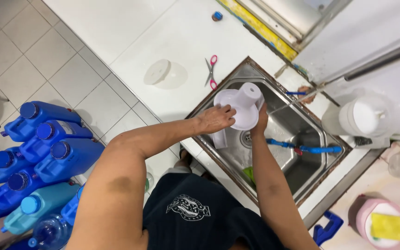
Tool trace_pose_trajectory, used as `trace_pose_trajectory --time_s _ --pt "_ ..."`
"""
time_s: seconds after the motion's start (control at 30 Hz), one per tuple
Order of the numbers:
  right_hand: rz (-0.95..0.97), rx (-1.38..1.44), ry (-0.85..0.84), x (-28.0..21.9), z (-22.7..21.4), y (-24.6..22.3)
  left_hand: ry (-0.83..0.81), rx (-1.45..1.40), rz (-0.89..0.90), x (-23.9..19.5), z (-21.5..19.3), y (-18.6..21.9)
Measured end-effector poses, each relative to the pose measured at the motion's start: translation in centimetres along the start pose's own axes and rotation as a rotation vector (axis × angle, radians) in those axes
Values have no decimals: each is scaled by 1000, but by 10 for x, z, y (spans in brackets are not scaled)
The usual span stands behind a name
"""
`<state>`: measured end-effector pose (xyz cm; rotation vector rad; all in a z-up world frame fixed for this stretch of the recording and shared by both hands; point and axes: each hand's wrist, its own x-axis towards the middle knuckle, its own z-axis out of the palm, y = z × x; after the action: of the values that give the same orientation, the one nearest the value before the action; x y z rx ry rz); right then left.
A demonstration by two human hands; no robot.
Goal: Washing and rinsing plastic components in a sink using a sponge
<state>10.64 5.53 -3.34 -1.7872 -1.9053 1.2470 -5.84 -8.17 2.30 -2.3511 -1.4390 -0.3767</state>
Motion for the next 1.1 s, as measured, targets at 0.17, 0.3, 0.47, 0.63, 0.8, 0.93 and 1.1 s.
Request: trace_pose_trajectory --time_s 0.17,0.3,0.47,0.63,0.8,0.93,1.1 --pt "-241 320 358 28 43 71 86 -44 15 -4 -2 -15" --pt "-622 578 577 -3 41 60 160 -92 11 -6 -10 -27" --pt "-328 949 539 -29 38 -14 193 -122 19 0 -13 -41" --pt "-74 1086 383 -25 31 -48 280 -236 21 4 5 -55" --pt "-10 -6 356 37 37 20 307 -155 -267 -20 23 -97" --pt "110 -67 196 34 35 25 332 -651 -759 -77 7 -181" --pt "78 -237 -141 100 61 112 999 -974 -1730 -203 55 -301"
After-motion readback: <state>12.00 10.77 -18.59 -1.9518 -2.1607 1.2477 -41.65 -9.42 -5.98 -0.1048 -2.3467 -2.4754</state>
